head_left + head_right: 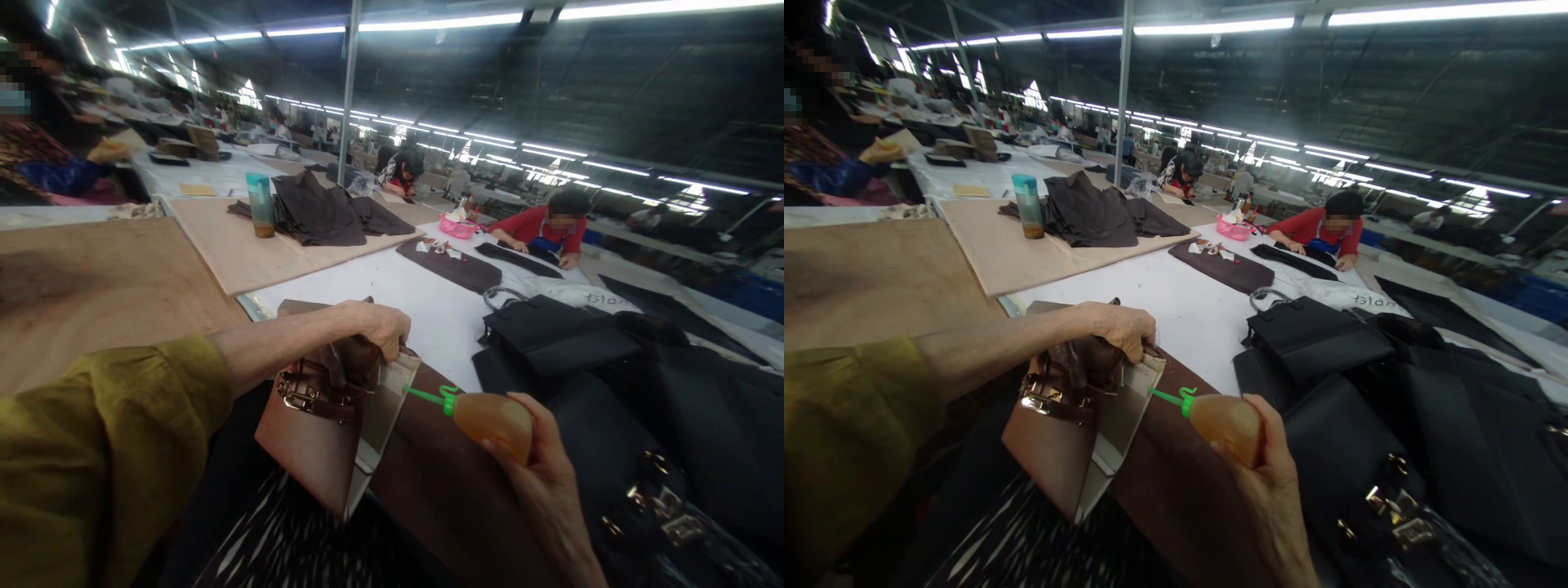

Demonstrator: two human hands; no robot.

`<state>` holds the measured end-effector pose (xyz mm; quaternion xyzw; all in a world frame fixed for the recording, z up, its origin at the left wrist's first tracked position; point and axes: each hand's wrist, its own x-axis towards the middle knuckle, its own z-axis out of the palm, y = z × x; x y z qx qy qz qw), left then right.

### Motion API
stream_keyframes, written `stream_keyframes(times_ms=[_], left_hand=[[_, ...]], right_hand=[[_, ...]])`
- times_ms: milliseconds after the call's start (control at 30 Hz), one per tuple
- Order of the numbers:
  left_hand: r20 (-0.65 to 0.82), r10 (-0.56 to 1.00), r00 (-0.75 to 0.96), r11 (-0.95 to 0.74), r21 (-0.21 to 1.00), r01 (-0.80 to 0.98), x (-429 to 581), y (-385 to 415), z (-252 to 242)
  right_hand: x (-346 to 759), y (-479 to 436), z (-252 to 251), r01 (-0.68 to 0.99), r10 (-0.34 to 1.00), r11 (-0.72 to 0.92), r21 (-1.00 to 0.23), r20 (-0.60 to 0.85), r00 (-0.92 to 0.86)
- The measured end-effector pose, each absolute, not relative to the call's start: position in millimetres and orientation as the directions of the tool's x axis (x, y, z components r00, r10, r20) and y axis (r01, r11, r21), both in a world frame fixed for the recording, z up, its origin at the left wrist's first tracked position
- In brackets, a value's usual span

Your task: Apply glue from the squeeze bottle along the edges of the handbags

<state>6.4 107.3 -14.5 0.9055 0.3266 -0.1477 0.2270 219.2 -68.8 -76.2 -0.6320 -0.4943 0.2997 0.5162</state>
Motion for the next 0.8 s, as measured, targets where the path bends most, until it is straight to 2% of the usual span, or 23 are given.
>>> stream_keyframes(times_ms=[133,267,533,667,800], left_hand=[[-0.399,0.515,0.758,-0.696,0.322,0.642,5.7,108.4,-16.0],[-0.424,0.532,0.733,-0.689,0.287,0.666,7.0,106.6,-13.8],[-0.453,0.545,0.706,-0.663,0.283,0.693,9.0,105.8,-12.8],[-0.437,0.542,0.718,-0.676,0.282,0.681,8.4,108.9,-16.3],[-0.421,0.53,0.736,-0.677,0.312,0.667,7.2,109.9,-17.7]], right_hand=[[218.6,-75.4,-79.7,0.273,0.947,-0.02,-0.962,0.07,0.315],[218.4,-80.2,-88.1,0.169,0.965,-0.106,-0.98,-0.061,0.255],[216.2,-88.7,-95.4,0.185,0.965,-0.095,-0.978,-0.044,0.26],[206.2,-94.3,-91.4,0.142,0.955,-0.143,-0.979,-0.099,0.28],[207.3,-97.6,-98.8,0.21,0.961,-0.161,-0.964,-0.105,0.257]])
